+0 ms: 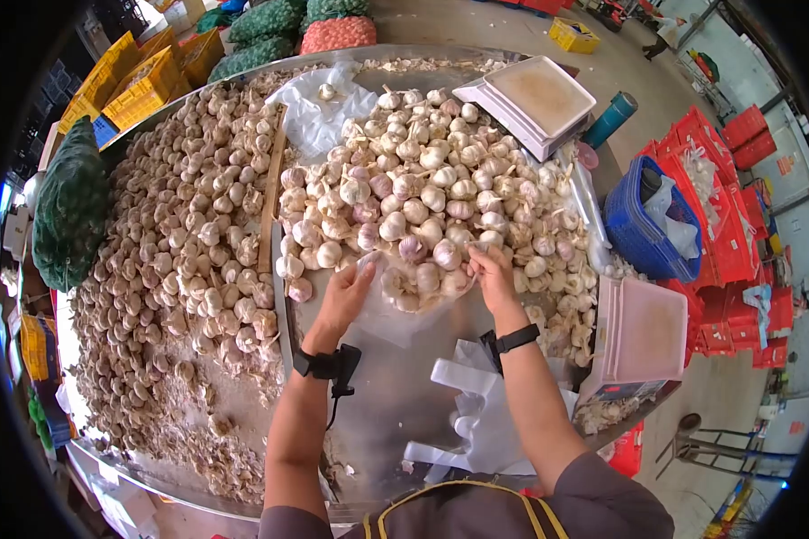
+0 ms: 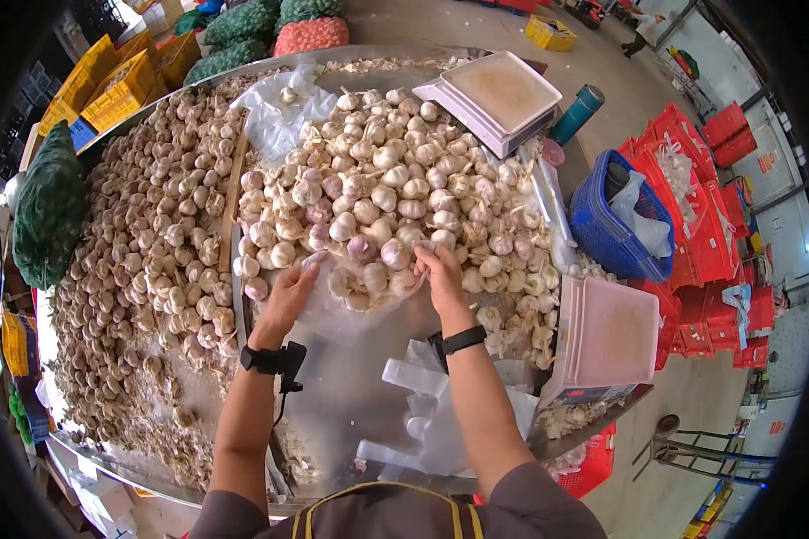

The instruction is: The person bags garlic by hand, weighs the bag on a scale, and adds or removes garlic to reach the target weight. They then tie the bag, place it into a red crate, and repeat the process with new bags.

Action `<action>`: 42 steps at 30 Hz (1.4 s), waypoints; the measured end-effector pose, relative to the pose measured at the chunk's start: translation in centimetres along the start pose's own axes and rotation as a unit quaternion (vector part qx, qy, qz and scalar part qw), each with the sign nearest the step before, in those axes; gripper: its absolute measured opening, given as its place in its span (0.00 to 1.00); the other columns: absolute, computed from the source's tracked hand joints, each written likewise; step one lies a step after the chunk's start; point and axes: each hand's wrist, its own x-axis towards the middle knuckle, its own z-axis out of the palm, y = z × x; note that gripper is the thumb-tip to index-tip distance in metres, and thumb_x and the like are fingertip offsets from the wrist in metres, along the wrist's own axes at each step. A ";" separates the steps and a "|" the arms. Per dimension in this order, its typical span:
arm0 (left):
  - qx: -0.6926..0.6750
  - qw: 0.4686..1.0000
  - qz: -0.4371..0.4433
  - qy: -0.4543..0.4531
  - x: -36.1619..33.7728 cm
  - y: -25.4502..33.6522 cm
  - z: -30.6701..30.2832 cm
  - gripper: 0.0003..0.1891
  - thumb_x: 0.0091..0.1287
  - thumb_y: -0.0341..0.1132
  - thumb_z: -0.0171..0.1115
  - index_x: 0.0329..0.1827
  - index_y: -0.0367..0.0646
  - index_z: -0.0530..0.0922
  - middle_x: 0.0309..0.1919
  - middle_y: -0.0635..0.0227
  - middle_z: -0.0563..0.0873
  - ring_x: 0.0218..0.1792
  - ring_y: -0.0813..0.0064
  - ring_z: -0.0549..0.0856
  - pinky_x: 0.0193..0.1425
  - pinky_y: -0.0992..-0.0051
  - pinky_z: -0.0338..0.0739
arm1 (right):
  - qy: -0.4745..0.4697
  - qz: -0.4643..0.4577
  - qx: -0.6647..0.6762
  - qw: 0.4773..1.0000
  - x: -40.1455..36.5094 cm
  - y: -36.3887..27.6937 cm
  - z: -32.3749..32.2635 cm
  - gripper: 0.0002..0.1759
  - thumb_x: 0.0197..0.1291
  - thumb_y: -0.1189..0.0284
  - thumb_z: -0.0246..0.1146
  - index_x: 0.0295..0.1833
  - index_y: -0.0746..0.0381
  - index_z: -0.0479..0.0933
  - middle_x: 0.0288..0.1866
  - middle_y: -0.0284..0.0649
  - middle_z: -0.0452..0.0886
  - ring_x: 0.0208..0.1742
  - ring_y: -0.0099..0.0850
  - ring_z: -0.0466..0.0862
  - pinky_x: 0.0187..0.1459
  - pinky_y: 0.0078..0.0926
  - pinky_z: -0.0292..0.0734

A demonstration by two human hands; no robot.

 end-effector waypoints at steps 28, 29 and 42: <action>0.459 0.860 0.140 0.173 -8.9 -8.7 0.2 0.37 0.58 0.36 0.65 0.72 0.57 0.62 0.55 0.59 0.73 0.54 0.57 0.76 0.46 0.60 0.80 | -0.130 0.153 -0.039 0.979 -24.6 -6.3 -2.9 0.07 0.65 0.72 0.57 0.44 0.62 0.75 0.19 0.27 0.68 0.20 0.18 0.69 0.44 0.30 0.77; 0.466 0.858 0.140 0.164 -7.1 -7.5 0.5 0.37 0.59 0.35 0.63 0.74 0.59 0.60 0.55 0.58 0.72 0.54 0.58 0.75 0.46 0.60 0.80 | -0.132 0.156 -0.041 0.978 -25.0 -6.2 -2.7 0.07 0.65 0.72 0.57 0.45 0.63 0.75 0.20 0.28 0.69 0.20 0.18 0.69 0.44 0.30 0.77; 0.365 0.907 0.177 0.113 -2.2 -5.6 1.0 0.24 0.62 0.35 0.61 0.63 0.52 0.70 0.36 0.60 0.84 0.35 0.61 0.85 0.38 0.64 0.80 | -0.103 0.176 0.013 0.979 -27.4 -5.4 -4.8 0.10 0.65 0.70 0.57 0.48 0.63 0.73 0.18 0.27 0.67 0.20 0.20 0.69 0.45 0.31 0.76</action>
